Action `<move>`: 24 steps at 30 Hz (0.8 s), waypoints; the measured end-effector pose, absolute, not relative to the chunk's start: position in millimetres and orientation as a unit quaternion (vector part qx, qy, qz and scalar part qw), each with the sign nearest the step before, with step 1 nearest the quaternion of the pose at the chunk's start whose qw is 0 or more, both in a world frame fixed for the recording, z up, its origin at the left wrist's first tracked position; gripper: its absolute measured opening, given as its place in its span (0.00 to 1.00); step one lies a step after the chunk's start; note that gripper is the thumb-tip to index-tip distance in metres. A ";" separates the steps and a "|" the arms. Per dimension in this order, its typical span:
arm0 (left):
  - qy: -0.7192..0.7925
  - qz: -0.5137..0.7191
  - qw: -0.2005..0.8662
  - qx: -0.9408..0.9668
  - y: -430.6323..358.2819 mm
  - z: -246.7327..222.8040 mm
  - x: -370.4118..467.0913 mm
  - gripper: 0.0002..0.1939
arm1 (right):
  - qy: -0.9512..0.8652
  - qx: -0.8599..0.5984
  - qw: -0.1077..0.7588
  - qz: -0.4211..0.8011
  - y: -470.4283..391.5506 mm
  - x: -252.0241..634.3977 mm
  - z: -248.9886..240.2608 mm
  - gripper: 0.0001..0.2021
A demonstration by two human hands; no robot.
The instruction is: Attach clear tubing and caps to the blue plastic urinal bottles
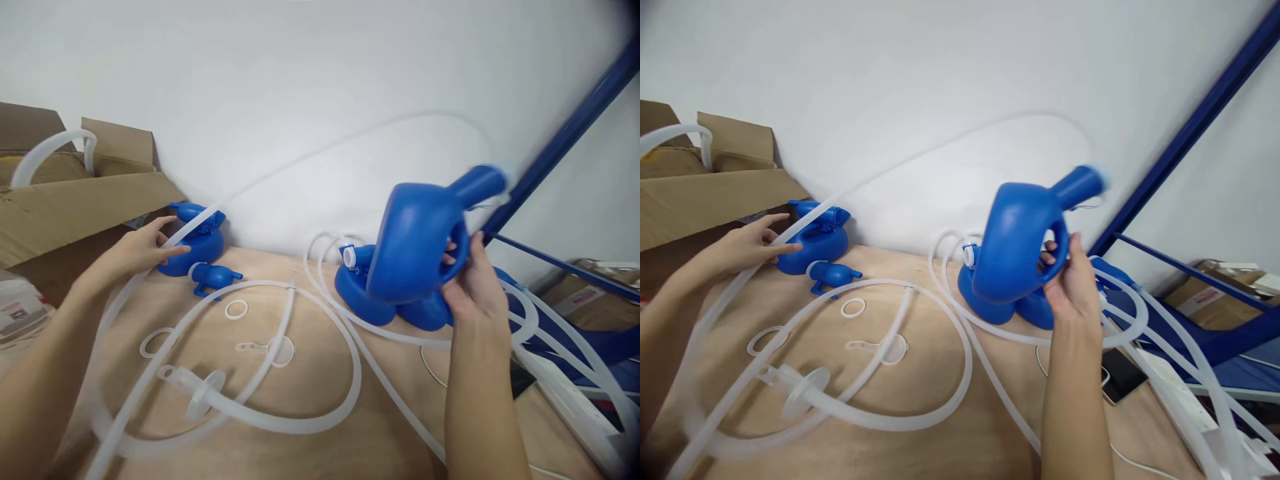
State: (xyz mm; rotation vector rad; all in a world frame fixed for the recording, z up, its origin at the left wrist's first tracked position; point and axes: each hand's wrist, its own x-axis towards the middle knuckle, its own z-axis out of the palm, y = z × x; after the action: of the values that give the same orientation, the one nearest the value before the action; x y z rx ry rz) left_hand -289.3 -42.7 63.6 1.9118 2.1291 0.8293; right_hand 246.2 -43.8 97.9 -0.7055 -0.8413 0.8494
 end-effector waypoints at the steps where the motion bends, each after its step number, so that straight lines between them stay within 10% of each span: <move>1: 0.723 0.261 0.041 0.638 -39.4 59.7 -286.6 0.43 | -0.405 -0.343 0.738 0.417 -45.5 237.0 95.9 0.13; 15: 0.699 0.240 -0.054 0.671 3.9 -18.9 -290.7 0.17 | -0.751 -0.403 0.337 0.400 -48.1 124.5 36.8 0.24; 24: 0.721 0.184 0.073 0.664 8.6 -32.6 -297.4 0.27 | -0.813 -0.417 0.285 0.291 -40.2 114.1 16.3 0.28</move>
State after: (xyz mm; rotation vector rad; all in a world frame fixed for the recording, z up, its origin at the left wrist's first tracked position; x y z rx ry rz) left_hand -297.4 8.6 -32.6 1.9929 2.1656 0.5533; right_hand 114.1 -40.2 16.3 -1.1151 -2.1737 0.7780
